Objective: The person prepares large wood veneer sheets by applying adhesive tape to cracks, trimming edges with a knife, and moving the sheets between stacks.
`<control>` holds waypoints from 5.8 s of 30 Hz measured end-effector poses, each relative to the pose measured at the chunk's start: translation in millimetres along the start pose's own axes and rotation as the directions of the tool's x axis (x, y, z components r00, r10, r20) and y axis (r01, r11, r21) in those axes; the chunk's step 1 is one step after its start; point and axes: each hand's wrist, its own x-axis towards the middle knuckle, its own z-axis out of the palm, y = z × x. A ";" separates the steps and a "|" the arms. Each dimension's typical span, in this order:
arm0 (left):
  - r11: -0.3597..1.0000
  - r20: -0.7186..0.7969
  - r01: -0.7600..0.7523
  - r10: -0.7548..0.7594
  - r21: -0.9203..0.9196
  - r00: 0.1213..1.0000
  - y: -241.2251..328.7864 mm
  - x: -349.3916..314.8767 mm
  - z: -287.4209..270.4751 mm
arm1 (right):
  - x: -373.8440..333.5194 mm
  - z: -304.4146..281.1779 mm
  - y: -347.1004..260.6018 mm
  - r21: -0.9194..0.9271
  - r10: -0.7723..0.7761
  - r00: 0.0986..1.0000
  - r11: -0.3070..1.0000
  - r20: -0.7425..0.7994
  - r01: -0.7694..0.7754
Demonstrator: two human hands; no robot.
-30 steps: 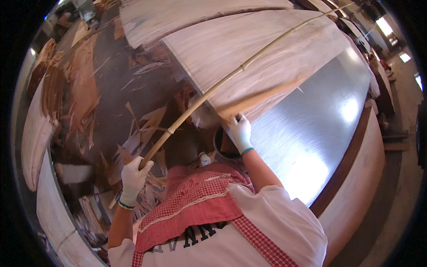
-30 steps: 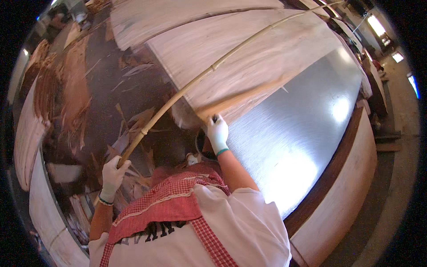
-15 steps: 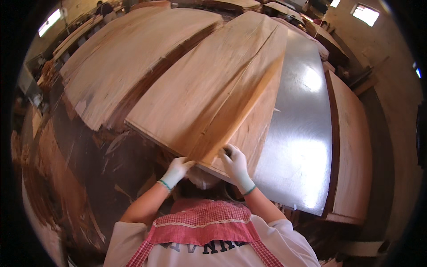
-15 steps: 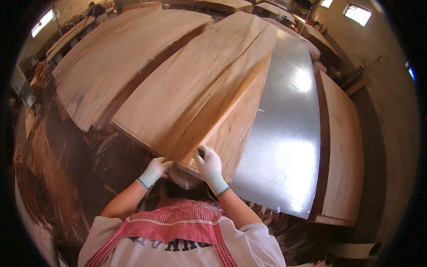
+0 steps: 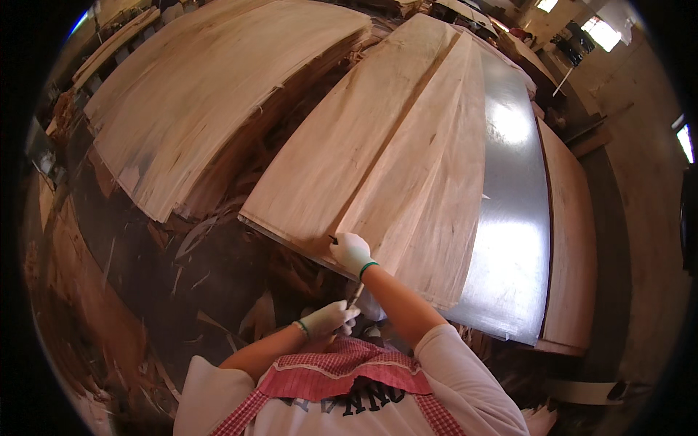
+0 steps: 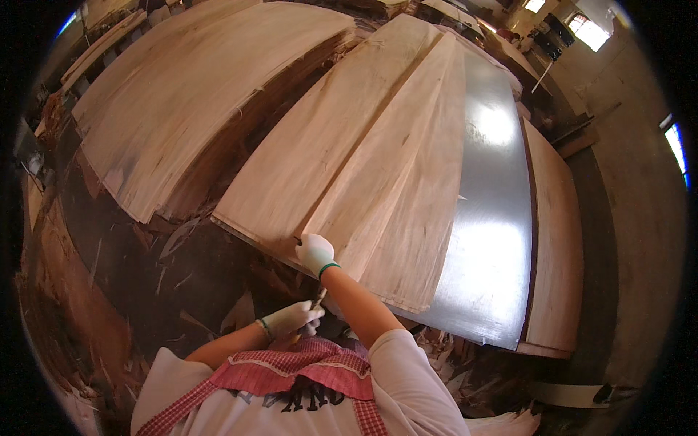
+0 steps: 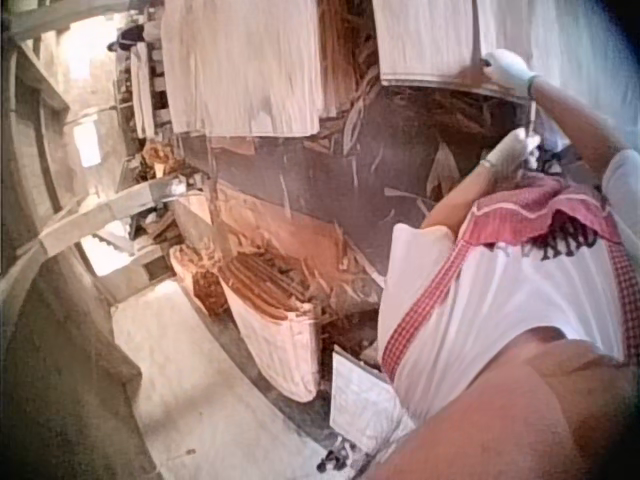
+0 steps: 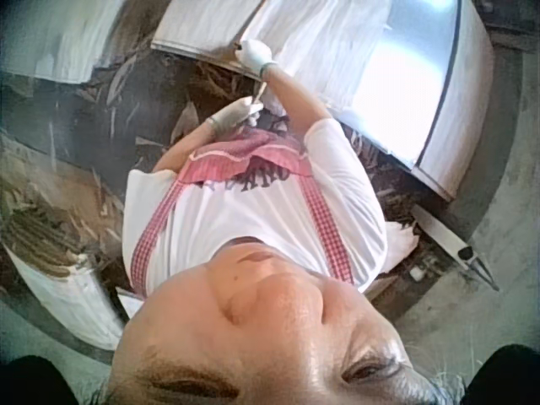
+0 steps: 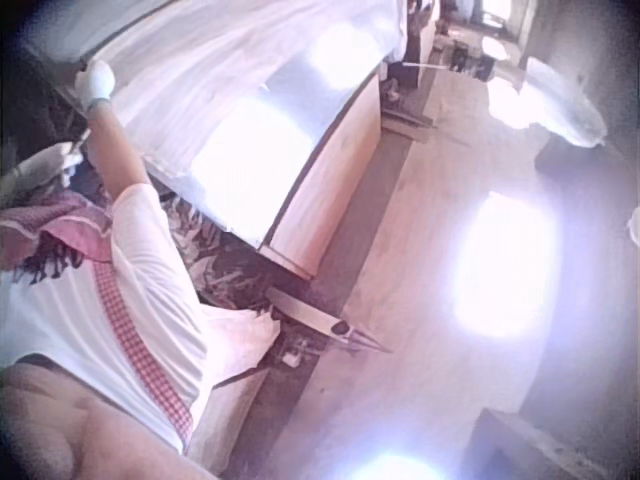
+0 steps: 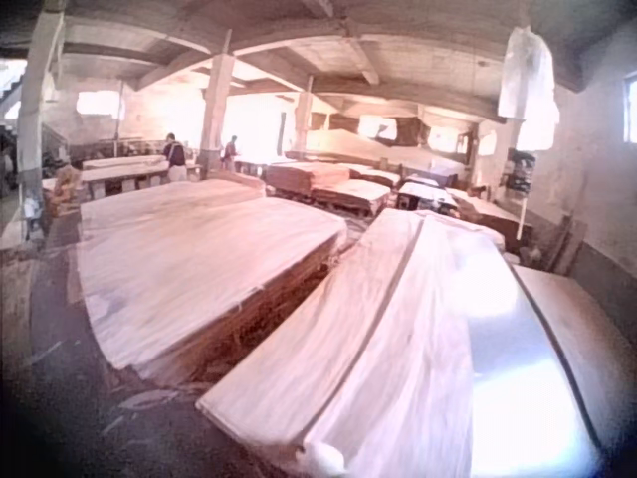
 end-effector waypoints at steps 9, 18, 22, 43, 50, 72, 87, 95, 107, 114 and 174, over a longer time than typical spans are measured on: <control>0.665 -0.532 -0.349 0.742 0.661 0.408 176.1 -34.5 -115.8 | -90.9 -1.2 159.8 0.842 0.459 0.885 0.445 0.080 -0.307; 0.421 0.150 -0.744 0.812 0.519 0.564 278.1 183.2 118.1 | -50.2 -130.7 222.3 -0.835 0.378 0.874 0.333 -0.307 -0.437; 0.721 0.384 -0.493 0.330 0.487 0.862 169.9 261.1 183.1 | -34.1 -86.8 260.6 -0.085 0.311 0.618 -0.926 -0.722 0.367; 0.491 0.048 -0.437 0.704 -0.753 0.709 237.1 157.2 88.3 | -167.3 -117.0 329.8 0.679 0.567 0.759 -0.422 -0.319 0.601; 0.550 0.152 -0.348 0.669 -0.759 0.728 231.9 161.7 107.2 | -175.1 -91.7 338.6 0.573 0.480 0.808 -0.575 -0.341 0.584; 0.265 0.683 -0.653 -0.033 0.710 0.730 41.4 124.7 157.8 | -203.0 -223.0 243.9 0.604 0.494 0.390 0.760 -0.777 0.239; 0.957 -0.169 -0.017 0.069 0.290 0.983 -19.3 52.9 19.0 | -215.8 -54.0 199.8 0.639 0.277 0.958 0.724 0.074 -0.258; 0.977 -0.375 -0.191 0.213 0.095 0.902 41.4 33.3 13.5 | -189.6 -50.5 169.4 0.467 0.134 0.991 0.877 -0.012 -0.113; 0.955 -0.272 -0.194 0.252 0.224 0.929 10.1 27.4 -9.1 | -78.8 -25.8 127.2 0.562 0.217 0.966 0.821 -0.143 -0.101; 0.942 -0.237 -0.139 0.216 0.306 0.947 44.3 -4.0 20.7 | -12.3 -24.8 67.3 0.678 0.318 0.930 0.726 -0.183 -0.115; 0.679 -0.788 -0.691 0.274 -0.248 0.551 83.7 93.3 -101.3 | -308.4 -134.1 463.6 0.258 0.524 0.414 0.797 -0.744 -0.546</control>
